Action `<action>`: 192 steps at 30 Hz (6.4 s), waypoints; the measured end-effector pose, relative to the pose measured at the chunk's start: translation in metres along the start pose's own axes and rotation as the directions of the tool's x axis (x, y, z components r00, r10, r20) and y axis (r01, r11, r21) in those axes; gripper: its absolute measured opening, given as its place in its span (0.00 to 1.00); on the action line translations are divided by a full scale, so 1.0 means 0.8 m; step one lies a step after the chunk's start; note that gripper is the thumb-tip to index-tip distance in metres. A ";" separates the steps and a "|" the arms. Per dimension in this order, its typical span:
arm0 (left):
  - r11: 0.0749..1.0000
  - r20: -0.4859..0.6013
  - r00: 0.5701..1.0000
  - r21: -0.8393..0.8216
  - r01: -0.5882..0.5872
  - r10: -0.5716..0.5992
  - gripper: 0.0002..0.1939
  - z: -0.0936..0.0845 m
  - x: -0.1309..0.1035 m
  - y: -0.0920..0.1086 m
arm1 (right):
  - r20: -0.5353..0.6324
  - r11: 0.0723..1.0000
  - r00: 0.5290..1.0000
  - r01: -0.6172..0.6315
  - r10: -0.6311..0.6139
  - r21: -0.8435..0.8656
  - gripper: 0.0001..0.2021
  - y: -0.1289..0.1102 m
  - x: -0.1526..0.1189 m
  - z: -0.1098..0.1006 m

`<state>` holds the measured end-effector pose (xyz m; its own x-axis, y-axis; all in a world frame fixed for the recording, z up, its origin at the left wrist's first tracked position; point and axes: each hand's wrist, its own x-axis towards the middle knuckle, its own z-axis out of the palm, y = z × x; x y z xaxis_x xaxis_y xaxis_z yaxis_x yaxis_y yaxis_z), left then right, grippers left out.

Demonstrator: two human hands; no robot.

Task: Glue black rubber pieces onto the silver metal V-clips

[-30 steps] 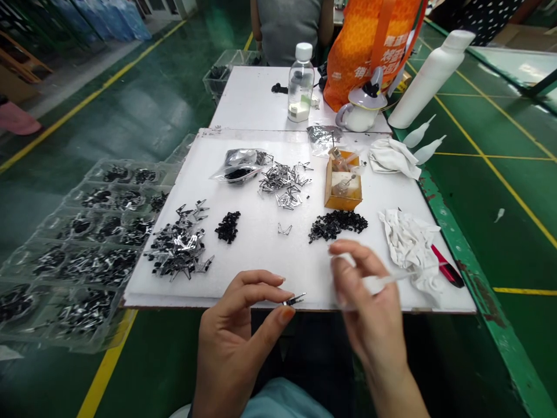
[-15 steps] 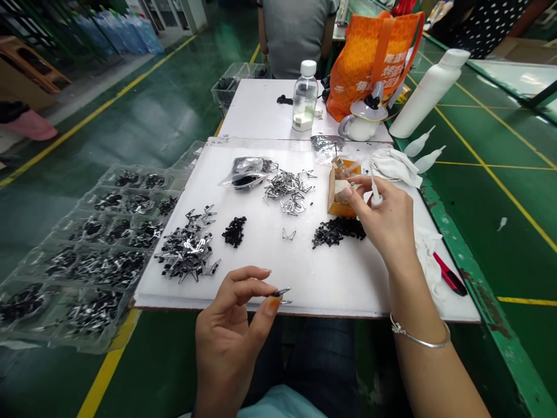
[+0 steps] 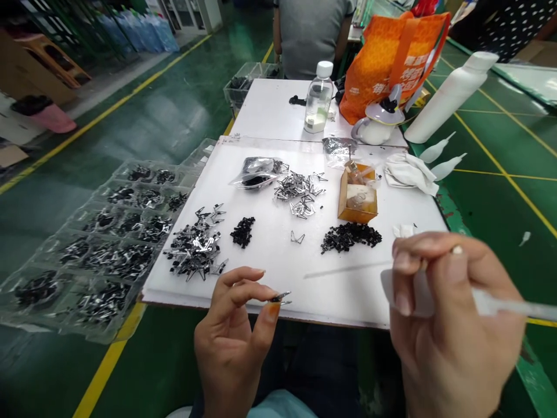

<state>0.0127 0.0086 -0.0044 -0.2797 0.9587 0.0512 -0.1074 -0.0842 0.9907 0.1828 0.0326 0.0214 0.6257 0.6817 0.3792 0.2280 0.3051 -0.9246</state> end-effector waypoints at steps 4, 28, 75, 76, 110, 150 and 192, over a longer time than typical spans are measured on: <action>1.000 -0.004 1.000 0.010 0.009 -0.009 0.14 0.002 0.001 0.001 | 0.015 0.996 0.997 -0.073 0.073 0.048 0.09 -0.014 -0.033 -0.003; 0.390 0.477 0.598 -0.469 0.793 -0.644 0.11 -0.011 0.021 0.010 | 0.369 0.666 0.922 0.348 -0.116 -0.660 0.17 0.068 0.092 -0.008; 0.686 0.389 0.713 -0.233 0.689 -0.584 0.13 -0.007 0.015 0.001 | 0.511 0.731 0.781 0.105 0.360 -0.675 0.09 0.097 0.030 -0.039; 0.695 0.385 0.720 -0.233 0.681 -0.577 0.12 -0.007 0.015 0.001 | 0.477 0.745 0.809 0.073 0.345 -0.663 0.08 0.096 0.030 -0.038; 0.908 0.071 0.918 -0.141 0.395 -0.389 0.16 0.006 -0.009 0.019 | 0.505 0.539 0.623 -0.778 0.597 0.323 0.08 0.026 -0.072 -0.024; 1.000 0.034 0.999 -0.005 -0.003 0.004 0.15 0.013 -0.023 0.019 | 0.337 0.711 0.757 -0.648 0.560 0.274 0.12 0.002 -0.085 -0.003; 0.994 0.287 0.954 -0.083 -0.069 0.090 0.23 0.008 -0.016 0.009 | 0.391 0.931 0.879 -0.344 0.274 0.122 0.11 0.017 -0.093 -0.021</action>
<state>0.0212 -0.0024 0.0031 -0.0031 0.9846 0.1746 -0.1662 -0.1727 0.9708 0.1519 -0.0250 -0.0203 0.3204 0.9426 0.0941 -0.0936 0.1304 -0.9870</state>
